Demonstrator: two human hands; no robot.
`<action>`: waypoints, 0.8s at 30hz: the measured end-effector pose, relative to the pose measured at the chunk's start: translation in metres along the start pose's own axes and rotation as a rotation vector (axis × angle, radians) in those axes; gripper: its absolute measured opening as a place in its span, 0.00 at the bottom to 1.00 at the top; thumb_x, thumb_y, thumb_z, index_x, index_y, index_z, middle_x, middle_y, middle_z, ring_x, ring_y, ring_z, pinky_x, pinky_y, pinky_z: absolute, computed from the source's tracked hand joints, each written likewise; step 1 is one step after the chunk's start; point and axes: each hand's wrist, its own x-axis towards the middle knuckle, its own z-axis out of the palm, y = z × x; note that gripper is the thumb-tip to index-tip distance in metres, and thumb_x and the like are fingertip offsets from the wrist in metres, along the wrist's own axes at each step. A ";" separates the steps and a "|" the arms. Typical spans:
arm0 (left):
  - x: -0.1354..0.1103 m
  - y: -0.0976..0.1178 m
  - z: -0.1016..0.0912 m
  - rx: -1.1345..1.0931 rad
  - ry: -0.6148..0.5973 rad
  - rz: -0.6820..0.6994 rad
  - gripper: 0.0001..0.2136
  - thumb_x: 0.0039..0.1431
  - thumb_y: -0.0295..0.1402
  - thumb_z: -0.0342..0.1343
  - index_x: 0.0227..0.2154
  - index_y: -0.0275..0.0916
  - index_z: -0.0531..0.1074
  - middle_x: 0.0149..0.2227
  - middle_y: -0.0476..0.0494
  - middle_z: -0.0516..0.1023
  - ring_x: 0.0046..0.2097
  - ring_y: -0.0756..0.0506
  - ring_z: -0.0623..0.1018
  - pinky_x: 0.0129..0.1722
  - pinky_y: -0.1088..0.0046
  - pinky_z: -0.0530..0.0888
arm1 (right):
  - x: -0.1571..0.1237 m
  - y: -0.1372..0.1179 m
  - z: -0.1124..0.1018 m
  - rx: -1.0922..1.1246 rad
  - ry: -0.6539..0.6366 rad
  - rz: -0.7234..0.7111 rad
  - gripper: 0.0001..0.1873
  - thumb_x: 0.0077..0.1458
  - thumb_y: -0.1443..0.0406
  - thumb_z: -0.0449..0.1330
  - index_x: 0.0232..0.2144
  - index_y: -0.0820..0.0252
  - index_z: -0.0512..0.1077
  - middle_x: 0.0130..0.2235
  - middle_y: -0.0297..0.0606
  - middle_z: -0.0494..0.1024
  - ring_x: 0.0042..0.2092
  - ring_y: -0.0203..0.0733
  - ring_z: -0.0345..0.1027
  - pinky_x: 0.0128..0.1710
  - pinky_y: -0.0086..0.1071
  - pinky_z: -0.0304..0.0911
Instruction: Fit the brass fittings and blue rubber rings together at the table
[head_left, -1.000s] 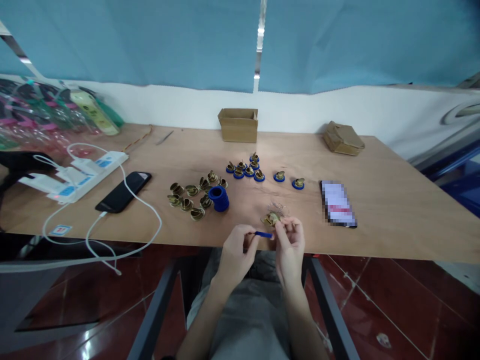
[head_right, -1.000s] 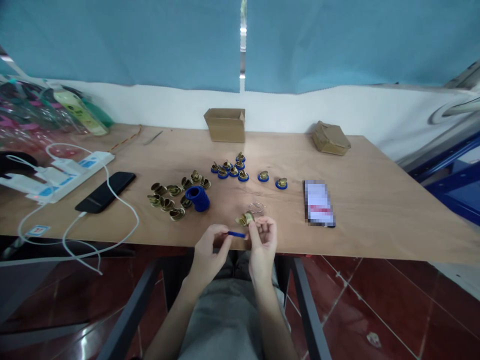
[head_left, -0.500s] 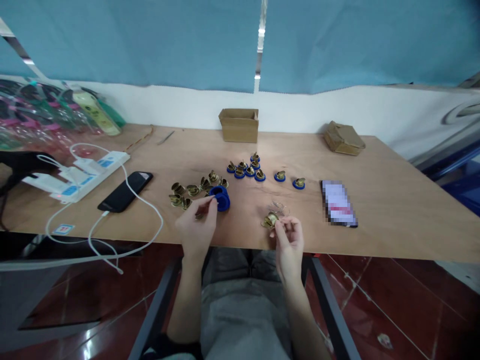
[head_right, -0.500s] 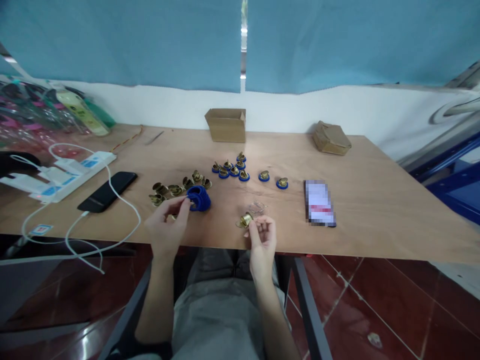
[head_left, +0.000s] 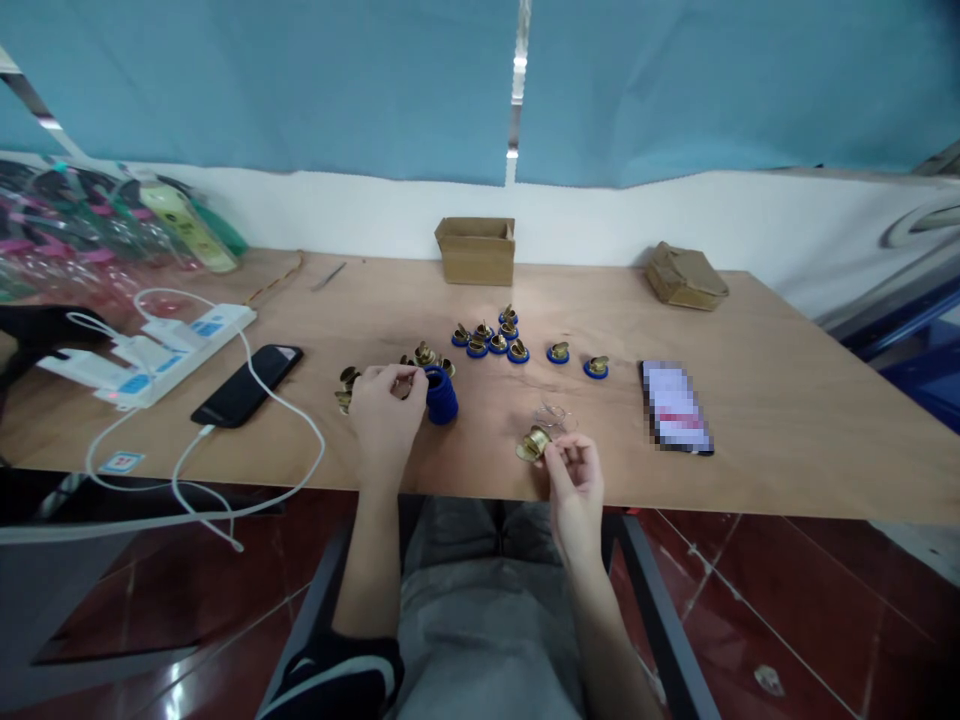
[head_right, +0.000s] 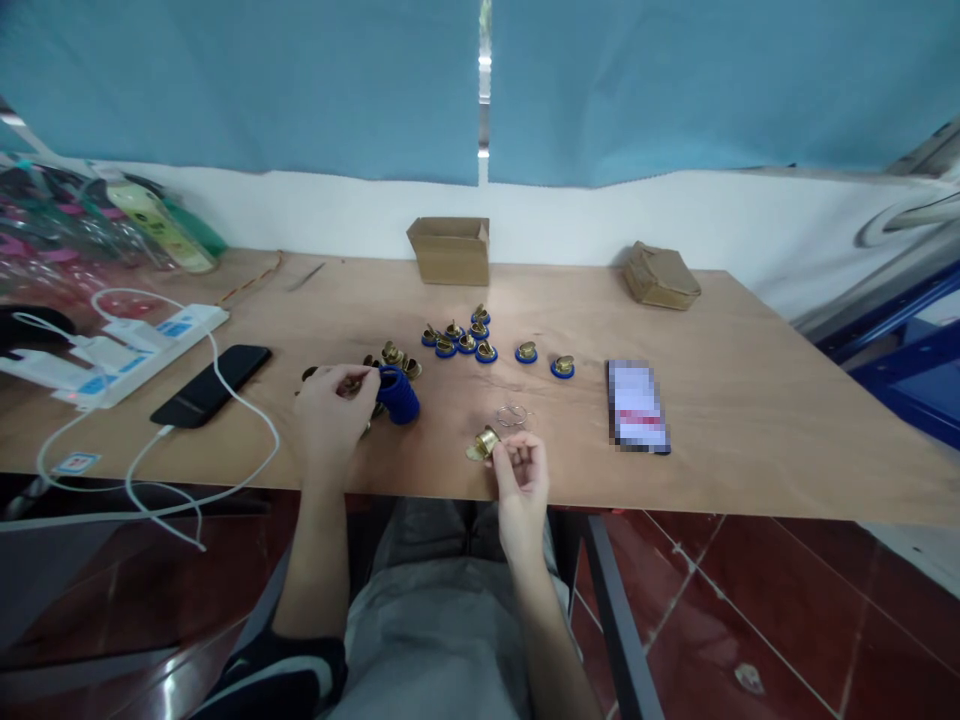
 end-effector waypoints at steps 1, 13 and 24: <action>0.000 -0.001 0.001 0.000 0.003 0.016 0.09 0.58 0.36 0.59 0.31 0.40 0.82 0.34 0.40 0.80 0.37 0.40 0.76 0.43 0.62 0.73 | 0.000 0.000 0.000 0.002 0.001 0.002 0.13 0.57 0.58 0.70 0.37 0.55 0.70 0.36 0.31 0.72 0.35 0.34 0.68 0.37 0.29 0.66; -0.004 -0.003 0.002 -0.005 0.014 0.081 0.12 0.64 0.38 0.56 0.37 0.38 0.82 0.41 0.37 0.82 0.42 0.39 0.79 0.42 0.62 0.76 | 0.000 -0.003 0.001 0.046 -0.006 0.054 0.14 0.55 0.58 0.71 0.36 0.55 0.71 0.35 0.30 0.72 0.36 0.35 0.67 0.37 0.27 0.66; -0.096 0.046 0.010 -0.465 -0.205 0.093 0.09 0.68 0.35 0.54 0.43 0.39 0.77 0.38 0.42 0.83 0.38 0.46 0.82 0.40 0.71 0.78 | -0.001 -0.008 0.000 -0.196 -0.087 -0.192 0.05 0.62 0.64 0.64 0.36 0.54 0.70 0.37 0.33 0.76 0.39 0.39 0.73 0.42 0.33 0.70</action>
